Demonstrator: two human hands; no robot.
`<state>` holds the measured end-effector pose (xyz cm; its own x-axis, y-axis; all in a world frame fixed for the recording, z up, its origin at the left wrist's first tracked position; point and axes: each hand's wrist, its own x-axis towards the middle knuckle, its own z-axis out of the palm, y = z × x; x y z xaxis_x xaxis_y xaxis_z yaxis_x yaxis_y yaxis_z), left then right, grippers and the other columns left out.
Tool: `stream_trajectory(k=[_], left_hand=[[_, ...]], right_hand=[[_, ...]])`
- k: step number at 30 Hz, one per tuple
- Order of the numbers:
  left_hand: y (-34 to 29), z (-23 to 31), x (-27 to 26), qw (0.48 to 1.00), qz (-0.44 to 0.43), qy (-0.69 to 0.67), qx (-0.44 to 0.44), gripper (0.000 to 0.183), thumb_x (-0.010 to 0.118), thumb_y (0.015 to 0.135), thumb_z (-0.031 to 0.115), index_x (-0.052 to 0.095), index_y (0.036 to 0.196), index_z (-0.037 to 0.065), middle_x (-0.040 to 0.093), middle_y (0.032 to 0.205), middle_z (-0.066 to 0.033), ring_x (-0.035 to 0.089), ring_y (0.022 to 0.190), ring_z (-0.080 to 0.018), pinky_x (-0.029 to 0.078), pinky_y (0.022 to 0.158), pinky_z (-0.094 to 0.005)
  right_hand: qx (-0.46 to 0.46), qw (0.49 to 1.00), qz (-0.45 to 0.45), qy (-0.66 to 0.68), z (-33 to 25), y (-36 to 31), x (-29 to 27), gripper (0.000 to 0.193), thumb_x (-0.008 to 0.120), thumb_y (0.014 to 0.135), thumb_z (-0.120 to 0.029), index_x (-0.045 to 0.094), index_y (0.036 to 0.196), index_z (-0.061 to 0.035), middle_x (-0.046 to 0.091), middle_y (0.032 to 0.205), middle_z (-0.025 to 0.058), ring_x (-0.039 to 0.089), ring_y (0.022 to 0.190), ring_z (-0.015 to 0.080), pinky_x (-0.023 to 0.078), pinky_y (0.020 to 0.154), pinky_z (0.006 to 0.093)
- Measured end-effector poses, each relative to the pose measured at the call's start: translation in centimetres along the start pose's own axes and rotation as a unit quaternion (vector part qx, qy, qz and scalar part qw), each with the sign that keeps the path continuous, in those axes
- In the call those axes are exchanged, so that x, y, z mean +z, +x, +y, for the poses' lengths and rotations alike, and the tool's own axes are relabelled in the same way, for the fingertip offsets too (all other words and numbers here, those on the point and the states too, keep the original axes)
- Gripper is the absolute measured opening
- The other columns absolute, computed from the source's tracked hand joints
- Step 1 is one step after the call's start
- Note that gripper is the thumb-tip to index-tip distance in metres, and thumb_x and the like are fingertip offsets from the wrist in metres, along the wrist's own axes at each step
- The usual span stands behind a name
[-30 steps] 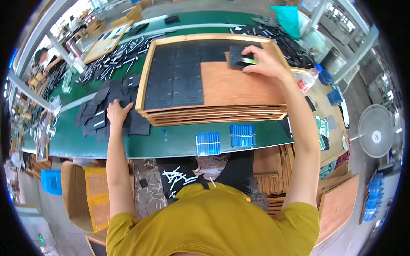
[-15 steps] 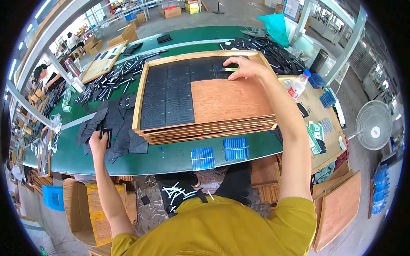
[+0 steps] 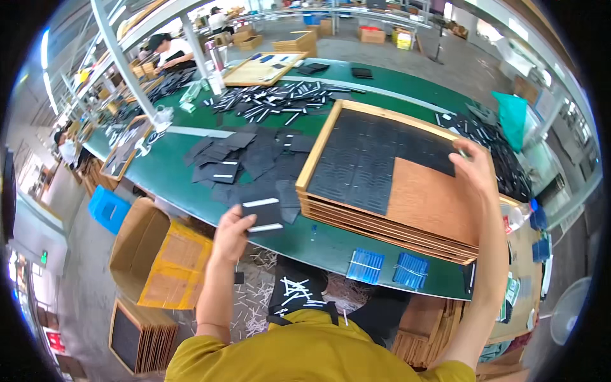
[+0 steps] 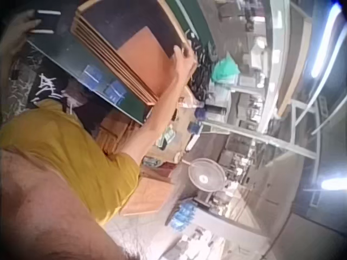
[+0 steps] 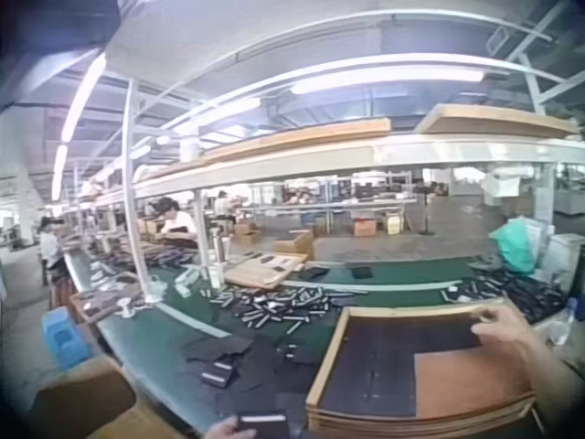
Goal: Assembling electronic components into a tray on a factory floor.
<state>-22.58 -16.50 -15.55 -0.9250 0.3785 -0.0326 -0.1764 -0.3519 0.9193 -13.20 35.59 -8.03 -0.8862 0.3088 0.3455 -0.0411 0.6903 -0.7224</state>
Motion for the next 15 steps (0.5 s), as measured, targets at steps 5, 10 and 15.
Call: stream_trajectory(k=[5, 10, 15], left_hand=[[-2.9, -4.2, 7.0, 0.987, -0.090, 0.127, -0.040, 0.018, 0.058, 0.085, 0.014, 0.055, 0.070, 0.004, 0.052, 0.066, 0.0027, 0.048, 0.062, -0.0051, 0.040, 0.055, -0.0221], [-3.7, -9.0, 11.8, 0.963, -0.248, 0.095, -0.035, 0.019, 0.050, 0.090, 0.016, 0.059, 0.083, 0.002, 0.049, 0.061, 0.0055, 0.042, 0.055, -0.0014, 0.035, 0.046, -0.0205], [-5.0, -7.9, 12.2, 0.931, -0.338, 0.012, -0.140, 0.023, 0.040, 0.092, 0.014, 0.054, 0.107, 0.004, 0.052, 0.064, 0.0036, 0.041, 0.042, -0.0012, 0.032, 0.036, -0.0170]], right_hand=[[-0.082, 0.981, 0.062, 0.165, -10.5, -7.6, 9.5, 0.028, 0.066, 0.078, -0.029, 0.054, 0.085, -0.0054, 0.048, 0.068, 0.0006, 0.047, 0.060, 0.0118, 0.037, 0.057, 0.0262], [-0.154, 0.959, 0.036, -0.236, -13.2, -13.7, 15.1, 0.042, 0.080, 0.057, -0.036, 0.047, 0.066, -0.0112, 0.047, 0.055, 0.0045, 0.051, 0.050, 0.0240, 0.037, 0.048, 0.0348], [-0.190, 0.956, 0.077, -0.207, -12.3, -15.9, 14.4, 0.044, 0.082, 0.052, -0.033, 0.046, 0.060, -0.0101, 0.044, 0.053, 0.0029, 0.046, 0.046, 0.0212, 0.035, 0.045, 0.0317]])
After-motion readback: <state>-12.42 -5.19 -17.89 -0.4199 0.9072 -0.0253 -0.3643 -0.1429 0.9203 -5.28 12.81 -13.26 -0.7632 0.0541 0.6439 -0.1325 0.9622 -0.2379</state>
